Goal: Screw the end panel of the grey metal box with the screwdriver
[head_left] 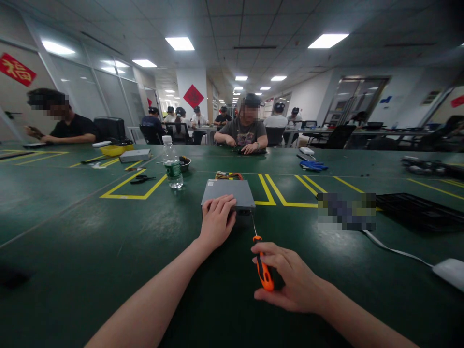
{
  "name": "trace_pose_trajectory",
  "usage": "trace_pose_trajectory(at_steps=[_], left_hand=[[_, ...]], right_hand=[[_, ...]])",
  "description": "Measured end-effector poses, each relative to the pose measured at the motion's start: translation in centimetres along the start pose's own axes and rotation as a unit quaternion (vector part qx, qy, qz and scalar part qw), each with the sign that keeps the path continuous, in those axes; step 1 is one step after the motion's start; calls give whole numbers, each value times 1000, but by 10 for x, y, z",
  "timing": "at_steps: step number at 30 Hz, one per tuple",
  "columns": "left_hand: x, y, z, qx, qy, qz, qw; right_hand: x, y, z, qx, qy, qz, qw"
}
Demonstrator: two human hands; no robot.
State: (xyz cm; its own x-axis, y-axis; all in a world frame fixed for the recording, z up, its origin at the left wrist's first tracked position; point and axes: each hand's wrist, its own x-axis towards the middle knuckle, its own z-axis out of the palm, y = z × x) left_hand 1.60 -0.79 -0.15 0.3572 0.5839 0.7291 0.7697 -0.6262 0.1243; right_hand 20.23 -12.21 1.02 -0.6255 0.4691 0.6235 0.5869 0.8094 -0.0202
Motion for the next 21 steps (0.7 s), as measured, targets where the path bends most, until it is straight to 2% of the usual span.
trace_pose_trajectory(at_steps=[4, 6, 12, 14, 19, 21], left_hand=[[0, 0, 0, -4, 0, 1, 1000], [0, -1, 0, -7, 1, 0, 1000], [-1, 0, 0, -12, 0, -1, 1000], [0, 0, 0, -14, -3, -1, 1000], [0, -1, 0, -13, -4, -1, 1000], [0, -1, 0, -13, -1, 0, 1000]], right_hand=[[1, -1, -6, -12, -60, -21, 998], [2, -2, -8, -30, -67, -30, 997], [0, 1, -2, -45, 42, -30, 998], [-3, 3, -2, -35, 54, -16, 998], [-2, 2, -8, -38, -27, -33, 998], [0, 0, -8, -54, -39, -42, 997]])
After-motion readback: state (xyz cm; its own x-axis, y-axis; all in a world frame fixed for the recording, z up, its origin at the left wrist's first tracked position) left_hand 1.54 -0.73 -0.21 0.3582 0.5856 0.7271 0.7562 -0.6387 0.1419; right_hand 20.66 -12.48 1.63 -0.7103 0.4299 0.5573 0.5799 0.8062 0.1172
